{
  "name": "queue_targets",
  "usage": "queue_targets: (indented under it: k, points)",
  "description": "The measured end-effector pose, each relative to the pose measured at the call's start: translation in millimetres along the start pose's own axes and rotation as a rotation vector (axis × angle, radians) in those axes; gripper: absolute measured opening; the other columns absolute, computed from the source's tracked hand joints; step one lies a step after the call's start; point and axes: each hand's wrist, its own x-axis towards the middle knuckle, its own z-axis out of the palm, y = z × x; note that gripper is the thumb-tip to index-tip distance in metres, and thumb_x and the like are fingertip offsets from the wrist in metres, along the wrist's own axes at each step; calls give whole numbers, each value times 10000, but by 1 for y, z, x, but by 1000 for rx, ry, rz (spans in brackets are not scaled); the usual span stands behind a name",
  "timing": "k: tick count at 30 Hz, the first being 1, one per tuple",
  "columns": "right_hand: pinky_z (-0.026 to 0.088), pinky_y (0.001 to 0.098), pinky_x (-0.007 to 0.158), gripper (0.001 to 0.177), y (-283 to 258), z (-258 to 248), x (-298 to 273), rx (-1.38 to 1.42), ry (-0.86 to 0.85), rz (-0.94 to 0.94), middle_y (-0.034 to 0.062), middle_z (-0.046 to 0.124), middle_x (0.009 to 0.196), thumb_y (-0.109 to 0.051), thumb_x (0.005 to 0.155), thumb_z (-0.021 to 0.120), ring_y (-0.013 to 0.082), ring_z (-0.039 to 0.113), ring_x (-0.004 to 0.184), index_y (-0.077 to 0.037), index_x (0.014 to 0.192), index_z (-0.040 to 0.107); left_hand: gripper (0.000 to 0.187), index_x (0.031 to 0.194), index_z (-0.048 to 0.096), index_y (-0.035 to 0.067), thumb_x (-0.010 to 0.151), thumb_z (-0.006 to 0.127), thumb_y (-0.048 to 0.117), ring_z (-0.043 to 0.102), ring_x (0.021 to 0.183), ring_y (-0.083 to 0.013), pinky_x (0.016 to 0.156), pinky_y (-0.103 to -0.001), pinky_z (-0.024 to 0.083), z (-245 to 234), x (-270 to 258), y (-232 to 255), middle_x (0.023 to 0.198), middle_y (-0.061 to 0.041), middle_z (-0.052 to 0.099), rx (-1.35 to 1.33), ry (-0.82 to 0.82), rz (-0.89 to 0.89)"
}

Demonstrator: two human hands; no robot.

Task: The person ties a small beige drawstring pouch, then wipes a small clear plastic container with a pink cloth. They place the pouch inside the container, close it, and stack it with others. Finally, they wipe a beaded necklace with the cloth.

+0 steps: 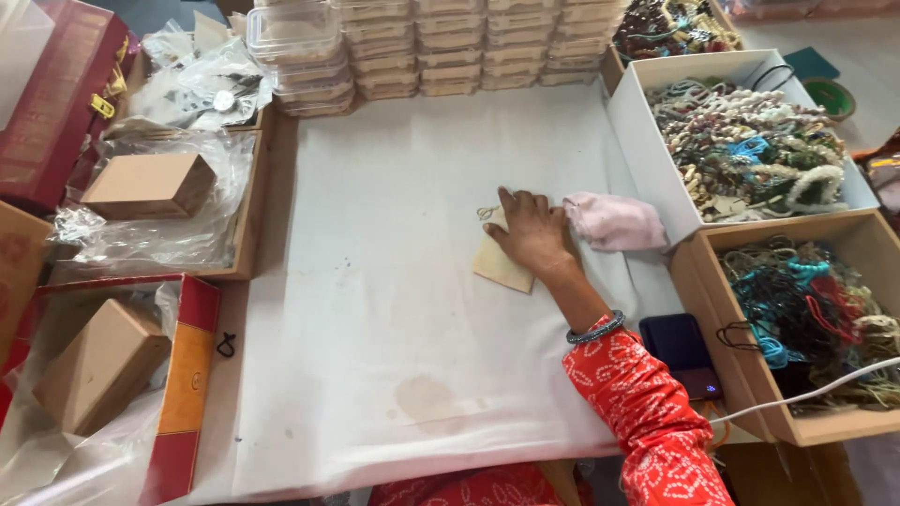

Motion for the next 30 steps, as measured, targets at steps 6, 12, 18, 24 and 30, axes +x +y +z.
queue_targets:
  k: [6,12,18,24,30]
  points:
    - [474,482,1047,529,31,-3,-1,274,-585,246,119,692,1253,-488,905,674,280,626,1221,-124,1290,665,463,1328,634,13,894,691,168,725,797,-168,685,-315,559,63,140,188,956,-115,728,-97,61,93]
    - [459,471,1080,473,73,9,9,550,-158,411,171,686,1243,-413,966,672,342,647,1158,-125,1339,639,422,1208,710,10,919,731,317,707,706,-163,618,-295,565,180,266,193,944,-93,759,-347,-306,28]
    - [395,616,992,647,95,-34,-22,-34,-232,484,204,452,1458,-496,905,711,391,403,1363,-202,1445,510,658,1429,600,63,888,694,425,668,970,-284,857,-375,548,231,295,179,1278,-145,698,-262,-291,149]
    - [528,516,981,405,88,-17,-60,33,-274,518,118,576,1362,-404,964,666,407,547,1250,-332,1363,669,1122,1575,279,53,728,865,498,416,1377,-412,1109,-472,391,238,268,155,1516,-261,407,-127,-276,299]
    - [525,482,931,370,54,-48,-52,195,-14,428,149,635,1236,-320,958,701,371,636,1101,-248,1320,707,1190,1590,233,29,703,889,474,425,1349,-405,1130,-493,338,260,267,158,1468,-246,469,8,-126,327]
